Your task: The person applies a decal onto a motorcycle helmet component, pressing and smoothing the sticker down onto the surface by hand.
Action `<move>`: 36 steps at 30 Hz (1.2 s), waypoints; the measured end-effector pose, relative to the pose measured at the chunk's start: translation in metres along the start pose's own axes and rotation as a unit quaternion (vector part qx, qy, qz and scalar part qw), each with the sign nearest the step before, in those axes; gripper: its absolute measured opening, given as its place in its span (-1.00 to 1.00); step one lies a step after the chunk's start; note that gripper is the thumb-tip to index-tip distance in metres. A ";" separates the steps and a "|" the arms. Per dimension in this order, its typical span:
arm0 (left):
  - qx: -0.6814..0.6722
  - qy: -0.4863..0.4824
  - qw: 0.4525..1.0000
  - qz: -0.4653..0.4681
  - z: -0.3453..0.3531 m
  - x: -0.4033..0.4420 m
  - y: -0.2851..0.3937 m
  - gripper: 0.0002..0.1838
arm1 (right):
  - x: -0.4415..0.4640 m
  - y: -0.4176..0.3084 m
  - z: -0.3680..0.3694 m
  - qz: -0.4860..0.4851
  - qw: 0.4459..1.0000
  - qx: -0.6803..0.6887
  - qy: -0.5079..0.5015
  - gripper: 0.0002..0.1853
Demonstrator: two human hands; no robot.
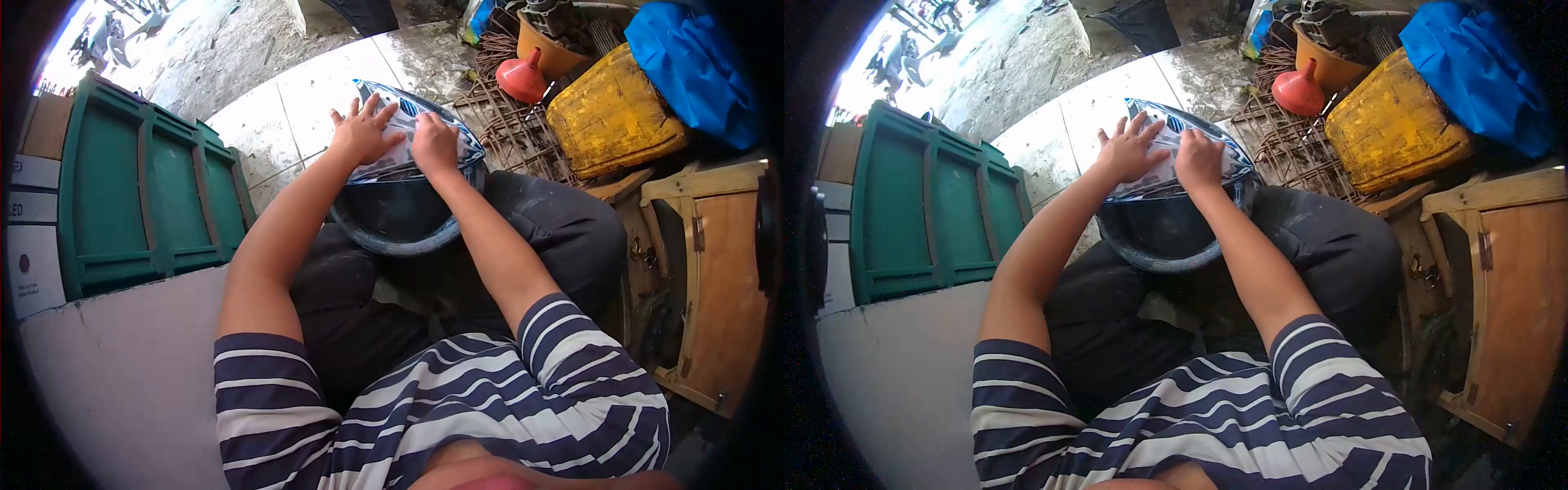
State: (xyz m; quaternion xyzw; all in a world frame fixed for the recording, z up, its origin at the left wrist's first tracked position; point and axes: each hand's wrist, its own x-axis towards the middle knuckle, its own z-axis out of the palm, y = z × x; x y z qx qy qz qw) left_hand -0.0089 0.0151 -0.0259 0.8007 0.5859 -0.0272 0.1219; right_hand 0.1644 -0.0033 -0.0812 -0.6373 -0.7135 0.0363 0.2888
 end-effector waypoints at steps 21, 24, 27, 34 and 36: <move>0.006 0.005 1.000 0.006 0.000 0.000 -0.003 -0.19 | 0.013 0.004 -0.021 0.018 0.994 0.072 -0.074 -0.81; 0.006 0.005 1.000 0.005 0.000 -0.001 -0.002 -0.19 | 0.013 0.002 -0.018 0.011 0.994 0.073 -0.076 -0.82; 0.004 0.006 1.000 0.007 0.001 0.000 -0.004 -0.18 | 0.030 -0.008 -0.007 -0.012 0.995 0.064 -0.081 -0.83; 0.011 0.003 1.000 0.003 0.000 0.000 -0.003 -0.15 | 0.028 0.021 -0.024 0.012 0.988 0.082 -0.132 -0.82; 0.014 0.008 1.000 0.002 0.002 0.001 -0.004 -0.15 | 0.027 0.022 -0.022 0.005 0.990 0.084 -0.115 -0.84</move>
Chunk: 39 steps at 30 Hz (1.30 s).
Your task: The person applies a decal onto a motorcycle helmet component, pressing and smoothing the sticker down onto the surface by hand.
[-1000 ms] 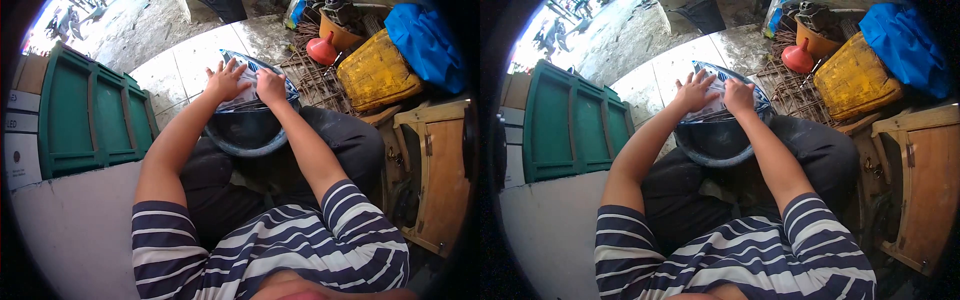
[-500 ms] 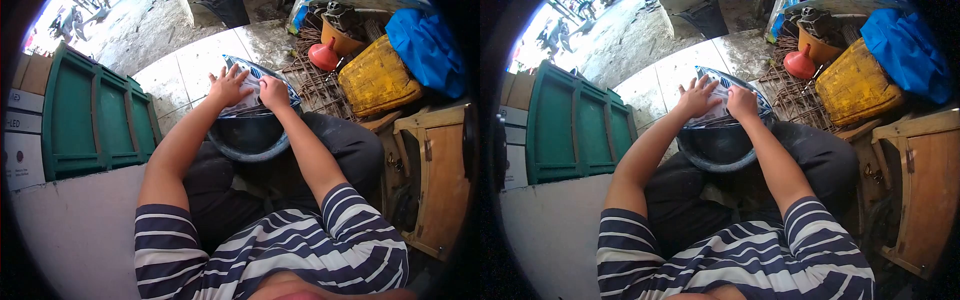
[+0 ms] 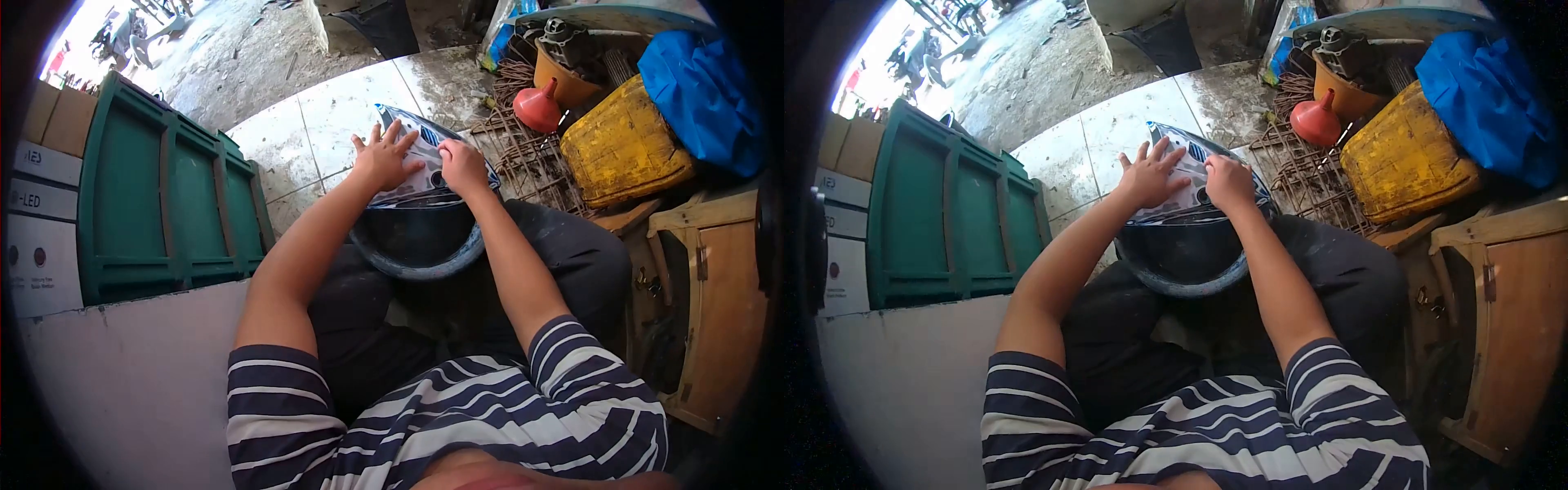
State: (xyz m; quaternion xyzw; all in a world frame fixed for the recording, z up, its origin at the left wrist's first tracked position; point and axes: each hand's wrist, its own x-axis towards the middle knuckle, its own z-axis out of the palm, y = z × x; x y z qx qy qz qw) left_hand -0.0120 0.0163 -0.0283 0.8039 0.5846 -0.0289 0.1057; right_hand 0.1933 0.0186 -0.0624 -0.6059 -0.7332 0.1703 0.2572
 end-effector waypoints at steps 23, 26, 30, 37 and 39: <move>-0.009 -0.061 0.998 -0.004 -0.003 0.009 -0.006 0.14 | -0.008 -0.006 0.000 -0.021 1.000 0.017 0.010 -0.81; 0.010 -0.054 0.998 -0.001 -0.007 0.009 -0.004 0.16 | -0.004 -0.017 0.001 -0.064 0.996 -0.056 0.015 -0.83; 0.039 -0.051 0.998 0.009 -0.012 0.005 -0.002 0.20 | 0.005 -0.022 0.003 -0.050 0.998 -0.041 0.012 -0.81; 0.079 -0.058 0.994 0.053 -0.024 0.007 -0.013 0.33 | -0.021 -0.016 0.001 0.005 0.997 -0.057 0.045 -0.80; 0.073 -0.070 0.993 0.066 -0.031 0.002 -0.014 0.38 | -0.022 -0.017 0.005 -0.039 0.995 -0.071 0.058 -0.83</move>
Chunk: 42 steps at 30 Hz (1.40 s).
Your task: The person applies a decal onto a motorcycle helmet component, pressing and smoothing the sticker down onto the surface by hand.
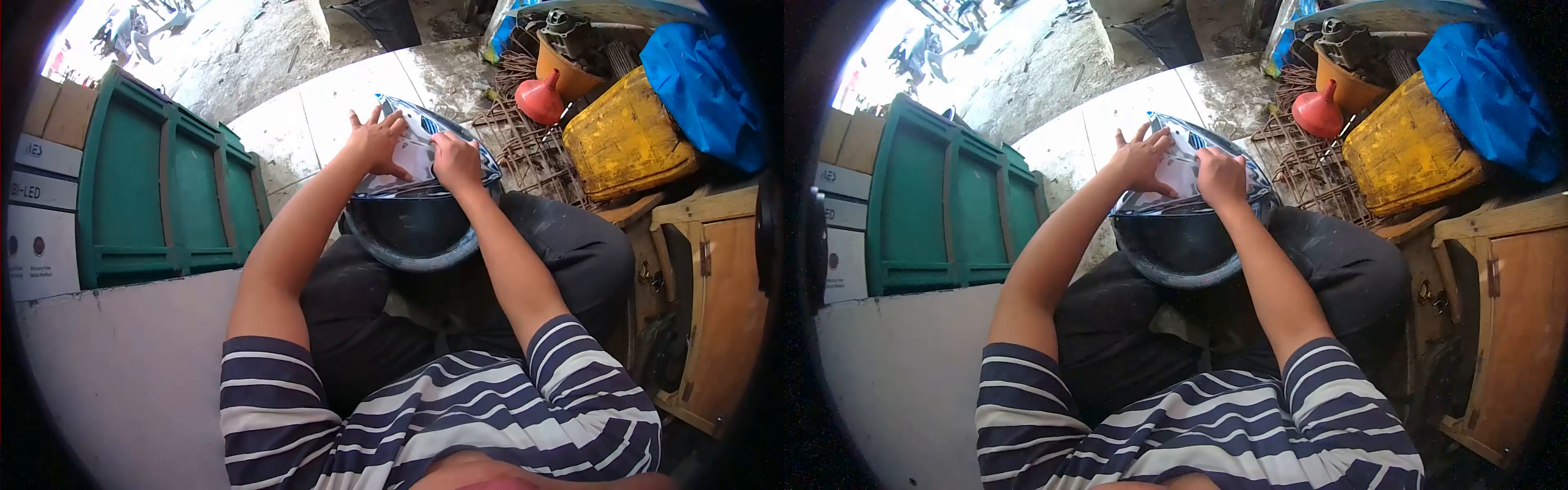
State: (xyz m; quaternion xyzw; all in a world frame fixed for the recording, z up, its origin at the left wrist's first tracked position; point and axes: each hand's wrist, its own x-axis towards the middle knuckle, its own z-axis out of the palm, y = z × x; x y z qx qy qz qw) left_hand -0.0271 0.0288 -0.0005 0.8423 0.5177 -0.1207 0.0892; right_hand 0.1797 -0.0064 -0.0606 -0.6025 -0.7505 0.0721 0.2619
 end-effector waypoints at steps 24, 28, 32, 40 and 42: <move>0.007 0.052 0.998 0.021 0.003 -0.007 -0.001 0.28 | -0.001 -0.001 -0.006 0.066 0.998 0.003 0.024 -0.81; -0.007 0.077 0.997 0.021 0.013 -0.011 -0.004 0.27 | 0.003 -0.006 -0.002 -0.011 1.000 -0.022 -0.016 -0.85; -0.006 0.079 0.997 0.016 0.011 -0.014 -0.001 0.24 | -0.011 -0.004 -0.012 0.044 0.999 0.014 0.019 -0.84; -0.012 0.084 0.996 0.020 0.012 -0.017 -0.002 0.19 | -0.010 -0.014 0.004 -0.047 0.998 -0.016 0.042 -0.90; -0.028 0.090 0.995 0.013 0.013 -0.017 -0.002 0.18 | -0.014 -0.011 0.000 -0.006 0.998 0.001 0.065 -0.89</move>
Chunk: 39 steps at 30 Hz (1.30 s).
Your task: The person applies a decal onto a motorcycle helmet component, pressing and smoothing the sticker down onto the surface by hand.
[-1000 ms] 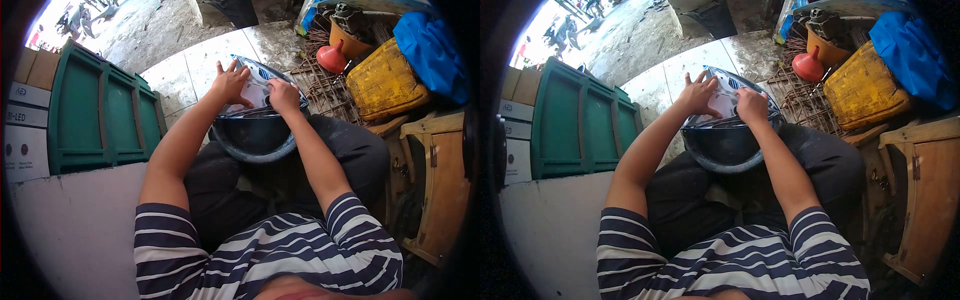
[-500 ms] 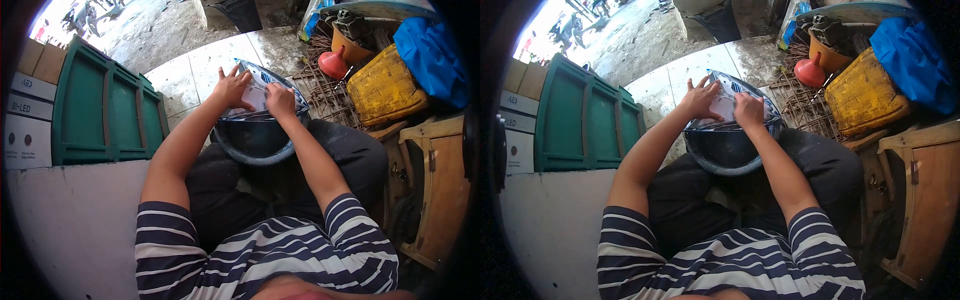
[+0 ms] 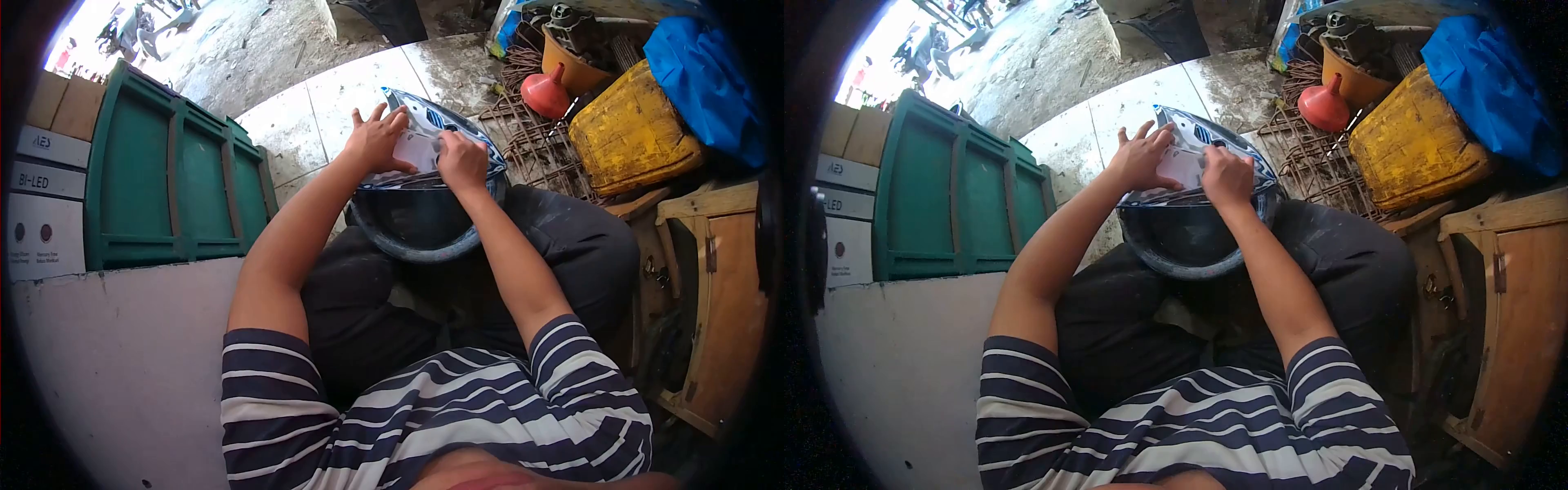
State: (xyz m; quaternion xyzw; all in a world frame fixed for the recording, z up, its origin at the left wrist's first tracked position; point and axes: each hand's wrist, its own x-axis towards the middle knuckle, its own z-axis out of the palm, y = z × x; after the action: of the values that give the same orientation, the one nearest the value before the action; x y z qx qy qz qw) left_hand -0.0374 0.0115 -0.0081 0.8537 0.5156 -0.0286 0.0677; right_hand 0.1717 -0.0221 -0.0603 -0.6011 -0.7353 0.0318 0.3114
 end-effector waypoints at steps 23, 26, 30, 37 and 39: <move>0.034 0.010 0.999 0.003 -0.011 0.000 0.007 0.14 | -0.020 0.007 -0.002 0.007 1.000 -0.027 0.012 -0.83; 0.027 0.030 0.999 -0.003 0.000 -0.001 0.002 0.15 | -0.004 0.017 -0.005 0.071 0.997 -0.005 0.015 -0.83; 0.022 0.015 1.000 -0.004 -0.006 0.000 0.003 0.18 | -0.014 0.009 0.001 0.060 0.995 -0.080 -0.014 -0.86; 0.024 0.014 1.000 0.004 -0.007 -0.002 0.005 0.17 | -0.004 0.017 -0.005 0.125 0.990 -0.034 -0.056 -0.82; 0.032 0.010 0.999 0.004 -0.008 0.000 0.003 0.16 | -0.013 0.010 -0.003 0.070 0.996 -0.048 -0.031 -0.82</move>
State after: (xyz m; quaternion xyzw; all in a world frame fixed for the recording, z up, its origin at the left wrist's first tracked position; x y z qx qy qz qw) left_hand -0.0343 0.0114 0.0001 0.8576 0.5118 -0.0358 0.0354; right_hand 0.1825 -0.0321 -0.0678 -0.6642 -0.7014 0.0363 0.2561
